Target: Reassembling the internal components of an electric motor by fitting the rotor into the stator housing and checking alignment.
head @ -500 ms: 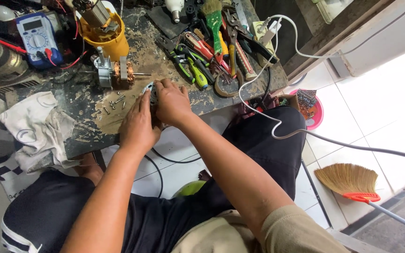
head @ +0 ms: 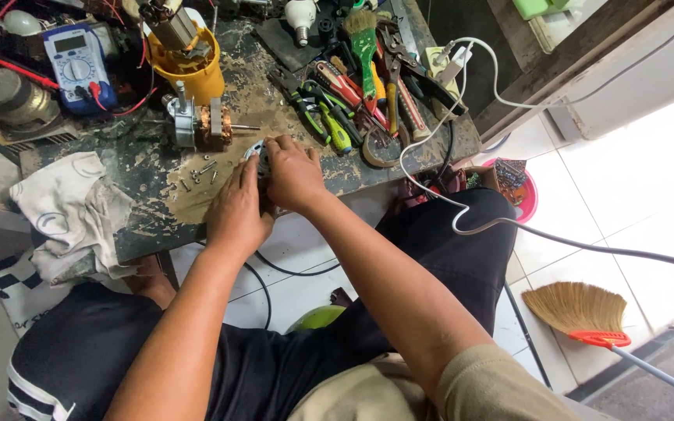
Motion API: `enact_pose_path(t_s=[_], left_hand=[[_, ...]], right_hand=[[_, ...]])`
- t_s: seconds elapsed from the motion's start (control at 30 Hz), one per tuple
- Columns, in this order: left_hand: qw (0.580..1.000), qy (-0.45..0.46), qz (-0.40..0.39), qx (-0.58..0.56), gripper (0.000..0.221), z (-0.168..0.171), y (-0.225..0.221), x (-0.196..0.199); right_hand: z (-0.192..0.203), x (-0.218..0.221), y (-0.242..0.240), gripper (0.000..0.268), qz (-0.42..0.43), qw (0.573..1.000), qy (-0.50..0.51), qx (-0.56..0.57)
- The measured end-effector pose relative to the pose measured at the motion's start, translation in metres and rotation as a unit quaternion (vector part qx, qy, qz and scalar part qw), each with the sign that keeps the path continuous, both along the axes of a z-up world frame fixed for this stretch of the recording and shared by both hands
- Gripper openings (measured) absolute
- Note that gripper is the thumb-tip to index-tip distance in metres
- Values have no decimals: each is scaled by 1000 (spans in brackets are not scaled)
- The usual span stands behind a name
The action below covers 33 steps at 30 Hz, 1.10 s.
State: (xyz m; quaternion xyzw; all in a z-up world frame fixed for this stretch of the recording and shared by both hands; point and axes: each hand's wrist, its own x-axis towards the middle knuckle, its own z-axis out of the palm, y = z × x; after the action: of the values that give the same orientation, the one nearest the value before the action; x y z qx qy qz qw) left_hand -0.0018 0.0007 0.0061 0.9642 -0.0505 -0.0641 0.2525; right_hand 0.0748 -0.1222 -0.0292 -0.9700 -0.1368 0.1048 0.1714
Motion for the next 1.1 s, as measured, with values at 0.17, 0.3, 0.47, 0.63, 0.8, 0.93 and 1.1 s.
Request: enact_pose_path(t_s=[0.17, 0.3, 0.47, 0.63, 0.8, 0.93, 1.1], left_hand=[[1000, 4, 7, 5, 88, -5, 1, 0], [1000, 2, 4, -1, 87, 0, 2, -1], [1000, -7, 0, 1, 88, -1, 1, -2], [1000, 2, -4, 11, 89, 1, 1, 0], [1000, -8, -3, 13, 89, -4, 2, 0], [1000, -15, -5, 1, 88, -5, 2, 1], [999, -30, -12, 4, 90, -7, 4, -1]], right_hand=[[-2, 1, 0, 81, 2, 1000, -9, -5], [-3, 1, -1, 79, 2, 1000, -10, -2], [-3, 0, -2, 76, 1, 1000, -14, 4], [-2, -1, 0, 74, -1, 1000, -11, 9], [2, -2, 0, 78, 1, 1000, -3, 2], [2, -1, 0, 80, 0, 1000, 4, 5], [7, -4, 0, 78, -4, 1000, -3, 5]])
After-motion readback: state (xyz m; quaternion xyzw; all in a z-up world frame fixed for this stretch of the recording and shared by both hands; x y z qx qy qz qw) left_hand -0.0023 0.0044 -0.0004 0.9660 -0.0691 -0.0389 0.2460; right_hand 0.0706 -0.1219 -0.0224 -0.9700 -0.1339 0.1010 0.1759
